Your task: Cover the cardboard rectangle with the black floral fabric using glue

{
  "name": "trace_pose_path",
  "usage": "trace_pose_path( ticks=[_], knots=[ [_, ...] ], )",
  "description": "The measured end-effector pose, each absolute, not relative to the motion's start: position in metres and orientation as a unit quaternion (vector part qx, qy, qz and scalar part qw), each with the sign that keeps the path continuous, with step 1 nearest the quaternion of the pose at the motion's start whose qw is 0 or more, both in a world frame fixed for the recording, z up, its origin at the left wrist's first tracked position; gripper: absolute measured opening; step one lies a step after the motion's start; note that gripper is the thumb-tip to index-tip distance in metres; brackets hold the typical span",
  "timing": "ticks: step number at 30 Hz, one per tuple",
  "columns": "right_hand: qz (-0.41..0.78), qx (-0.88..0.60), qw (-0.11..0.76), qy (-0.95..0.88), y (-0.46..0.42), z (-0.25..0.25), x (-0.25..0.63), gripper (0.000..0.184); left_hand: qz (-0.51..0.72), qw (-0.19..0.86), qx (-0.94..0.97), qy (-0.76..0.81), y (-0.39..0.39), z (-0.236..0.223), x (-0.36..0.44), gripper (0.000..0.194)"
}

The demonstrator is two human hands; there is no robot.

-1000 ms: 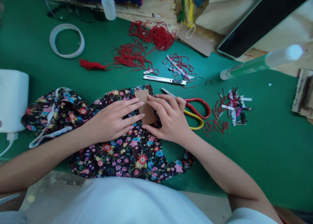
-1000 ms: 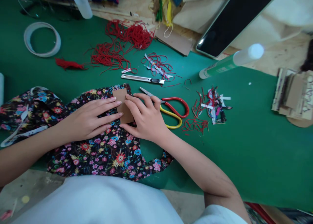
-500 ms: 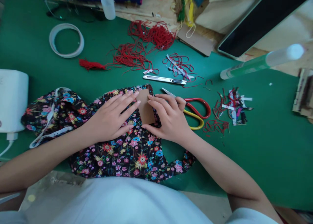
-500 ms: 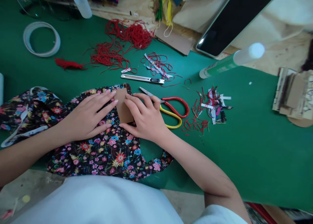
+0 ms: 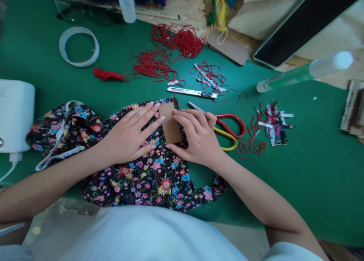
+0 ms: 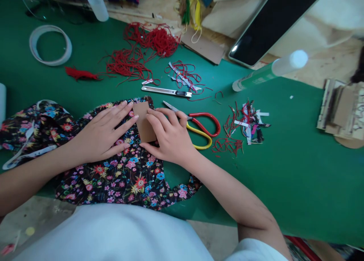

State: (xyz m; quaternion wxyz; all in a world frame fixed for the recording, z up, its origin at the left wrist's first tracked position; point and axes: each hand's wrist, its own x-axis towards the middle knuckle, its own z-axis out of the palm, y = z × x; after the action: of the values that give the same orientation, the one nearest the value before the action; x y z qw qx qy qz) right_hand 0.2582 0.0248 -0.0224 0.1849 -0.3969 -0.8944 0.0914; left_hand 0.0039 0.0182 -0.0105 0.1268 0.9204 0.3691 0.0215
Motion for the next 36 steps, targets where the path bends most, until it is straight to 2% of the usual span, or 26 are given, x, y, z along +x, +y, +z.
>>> trace_pose_path(
  ticks=[4, 10, 12, 20, 27, 34, 36],
  knots=[
    [0.125, -0.403, 0.232, -0.876, 0.0261, -0.0223, 0.2591, 0.060, 0.023, 0.127, 0.921, 0.367, 0.0189, -0.0098, 0.0039, 0.068],
    [0.135, -0.405, 0.290, -0.856, 0.0266, -0.0213, 0.2593, 0.018, 0.021, 0.133, 0.919, 0.370, 0.0190, -0.0095, 0.0041, 0.067],
    [0.114, -0.387, 0.298, -0.865, 0.0259, -0.0206, 0.2592, 0.011, 0.024, 0.134, 0.919, 0.370, 0.0188, -0.0099, 0.0041, 0.067],
    [0.099, -0.386, 0.302, -0.866, 0.0250, -0.0205, 0.2581, 0.008, 0.027, 0.138, 0.917, 0.373, 0.0196, -0.0093, 0.0043, 0.066],
    [0.103, -0.408, 0.281, -0.862, 0.0251, -0.0210, 0.2571, 0.016, 0.041, 0.151, 0.913, 0.377, 0.0188, -0.0104, 0.0042, 0.068],
    [0.099, -0.402, 0.295, -0.861, 0.0252, -0.0205, 0.2567, 0.015, 0.080, 0.126, 0.946, 0.287, 0.0184, -0.0076, 0.0040, 0.048],
    [0.104, -0.400, 0.295, -0.862, 0.0253, -0.0210, 0.2571, 0.014, 0.074, 0.129, 0.950, 0.274, 0.0179, -0.0057, 0.0042, 0.048]
  ],
)
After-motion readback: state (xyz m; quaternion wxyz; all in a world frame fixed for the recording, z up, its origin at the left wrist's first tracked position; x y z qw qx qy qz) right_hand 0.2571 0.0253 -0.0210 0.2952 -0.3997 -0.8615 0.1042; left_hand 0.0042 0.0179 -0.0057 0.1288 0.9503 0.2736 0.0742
